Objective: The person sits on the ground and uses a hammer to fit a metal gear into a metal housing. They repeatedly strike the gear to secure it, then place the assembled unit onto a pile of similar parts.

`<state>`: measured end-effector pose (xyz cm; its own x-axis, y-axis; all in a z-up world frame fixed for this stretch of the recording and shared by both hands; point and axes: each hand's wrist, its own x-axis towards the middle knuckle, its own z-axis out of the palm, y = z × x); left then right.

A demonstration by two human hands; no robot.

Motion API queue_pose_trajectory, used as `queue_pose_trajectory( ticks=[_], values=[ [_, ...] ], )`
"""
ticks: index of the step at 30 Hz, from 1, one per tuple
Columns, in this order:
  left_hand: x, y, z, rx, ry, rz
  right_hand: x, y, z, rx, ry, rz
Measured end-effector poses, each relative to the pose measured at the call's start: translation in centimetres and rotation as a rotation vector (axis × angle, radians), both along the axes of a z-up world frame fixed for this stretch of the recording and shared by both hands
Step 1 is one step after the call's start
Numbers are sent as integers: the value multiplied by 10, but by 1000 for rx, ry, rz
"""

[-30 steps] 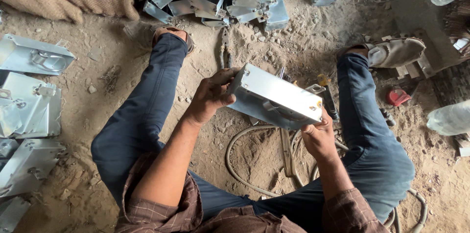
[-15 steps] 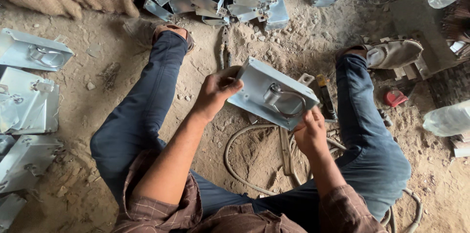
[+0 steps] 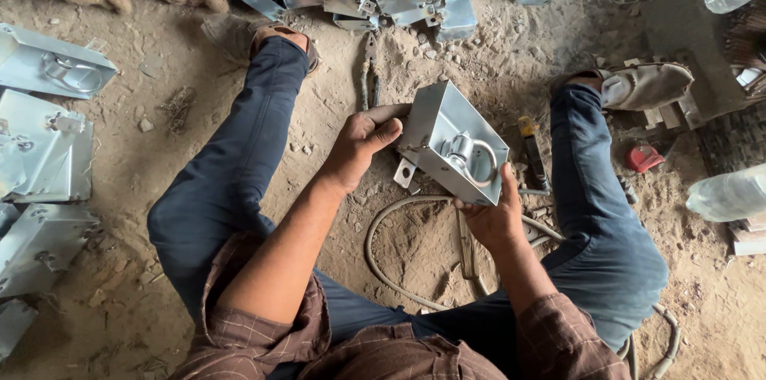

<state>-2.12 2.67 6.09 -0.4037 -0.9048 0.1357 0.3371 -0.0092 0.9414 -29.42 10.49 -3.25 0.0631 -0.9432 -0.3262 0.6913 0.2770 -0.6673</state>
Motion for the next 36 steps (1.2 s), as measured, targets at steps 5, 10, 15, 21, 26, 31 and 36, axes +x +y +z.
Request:
queue_pose_trajectory(
  ticks=[5,10,15,21,26,31,36],
  values=[
    [0,1,1,0,-4,12,2,0,0,95,2,-25],
    [-4,1,-2,-31,-9,-25,1,-1,-7,183,28,-31],
    [-1,-3,-12,-20,-187,47,5,-6,-10,251,103,-59],
    [1,-10,-34,143,-252,189,7,-5,5,71,174,42],
    [2,-12,-42,227,-168,185,4,0,17,-105,179,153],
    [7,-19,-48,356,-243,192,1,-2,21,-106,118,188],
    [12,-26,-56,432,-191,219,1,-5,13,-148,128,231]
  ],
)
